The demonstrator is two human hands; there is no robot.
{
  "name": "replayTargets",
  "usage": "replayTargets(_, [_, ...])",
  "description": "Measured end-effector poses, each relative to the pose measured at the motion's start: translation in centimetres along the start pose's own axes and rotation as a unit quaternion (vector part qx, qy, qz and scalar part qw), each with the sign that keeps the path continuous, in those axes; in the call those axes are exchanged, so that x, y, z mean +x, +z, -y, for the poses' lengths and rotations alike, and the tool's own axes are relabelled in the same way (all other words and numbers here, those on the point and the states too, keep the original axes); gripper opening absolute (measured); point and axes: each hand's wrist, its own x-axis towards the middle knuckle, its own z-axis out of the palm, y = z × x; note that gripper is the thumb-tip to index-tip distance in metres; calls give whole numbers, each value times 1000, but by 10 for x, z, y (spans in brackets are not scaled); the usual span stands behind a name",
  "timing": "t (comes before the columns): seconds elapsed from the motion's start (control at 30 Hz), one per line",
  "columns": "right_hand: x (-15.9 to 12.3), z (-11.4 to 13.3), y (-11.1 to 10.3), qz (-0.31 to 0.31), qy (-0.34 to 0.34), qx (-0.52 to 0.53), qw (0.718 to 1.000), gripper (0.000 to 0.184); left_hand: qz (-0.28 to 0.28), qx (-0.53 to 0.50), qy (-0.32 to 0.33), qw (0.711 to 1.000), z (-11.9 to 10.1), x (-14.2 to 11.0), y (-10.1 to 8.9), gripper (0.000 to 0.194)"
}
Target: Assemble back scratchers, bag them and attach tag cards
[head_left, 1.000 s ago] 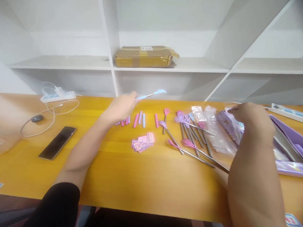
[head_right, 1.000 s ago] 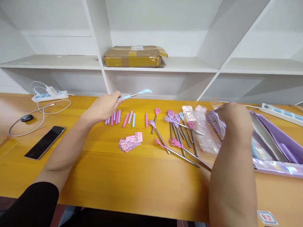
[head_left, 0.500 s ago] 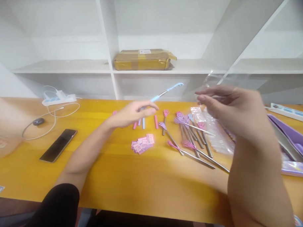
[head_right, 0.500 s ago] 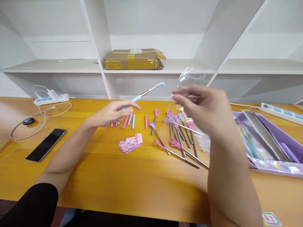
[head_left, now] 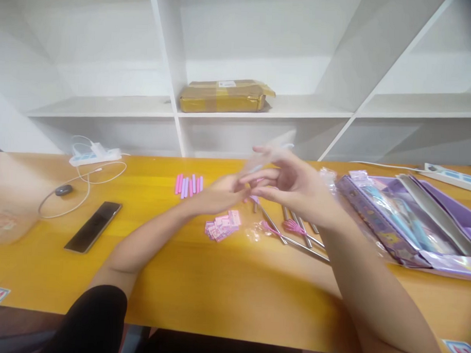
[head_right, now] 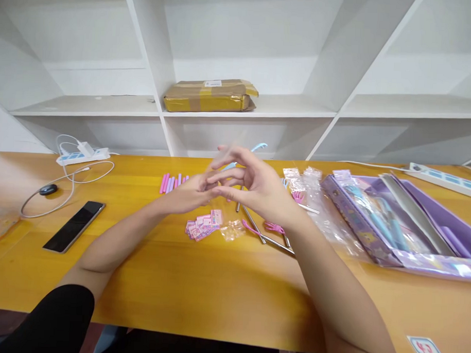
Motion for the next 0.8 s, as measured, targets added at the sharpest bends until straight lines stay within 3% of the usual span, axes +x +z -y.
replayTargets(0.07, [0, -1, -10, 1, 3, -54, 999, 43, -27, -57, -17, 998, 2, 3, -3, 40])
replayTargets(0.1, [1, -3, -16, 0, 19, -111, 994, 39, -39, -80, -28, 996, 3, 3, -5, 35])
replayTargets(0.2, [5, -9, -29, 3, 76, -243, 967, 56, -43, -161, -40, 985, 4, 3, -9, 23])
replayTargets(0.27, [10, -17, -31, -13, 96, -219, 971, 61, -19, -214, -42, 976, 4, 2, -9, 20])
replayTargets(0.37, [21, -33, -23, -48, 101, -66, 992, 68, 38, -259, -52, 964, 2, 0, -5, 20])
replayTargets(0.43, [27, -43, -15, -59, 80, 31, 995, 64, 56, -255, -47, 964, 0, 0, -1, 22])
replayTargets(0.53, [33, -48, -8, -89, 16, 67, 994, 54, 54, -193, -23, 979, -3, 0, -2, 29])
replayTargets(0.63, [33, -37, -16, -200, -76, 68, 975, 41, 31, -142, -18, 989, -4, -1, -13, 36])
replayTargets(0.73, [24, -13, -33, -327, -150, 84, 929, 36, -57, -139, -6, 989, -4, -4, -31, 37])
replayTargets(0.8, [14, 6, -40, -362, -170, 69, 914, 34, -137, -141, 19, 980, -5, -6, -44, 37])
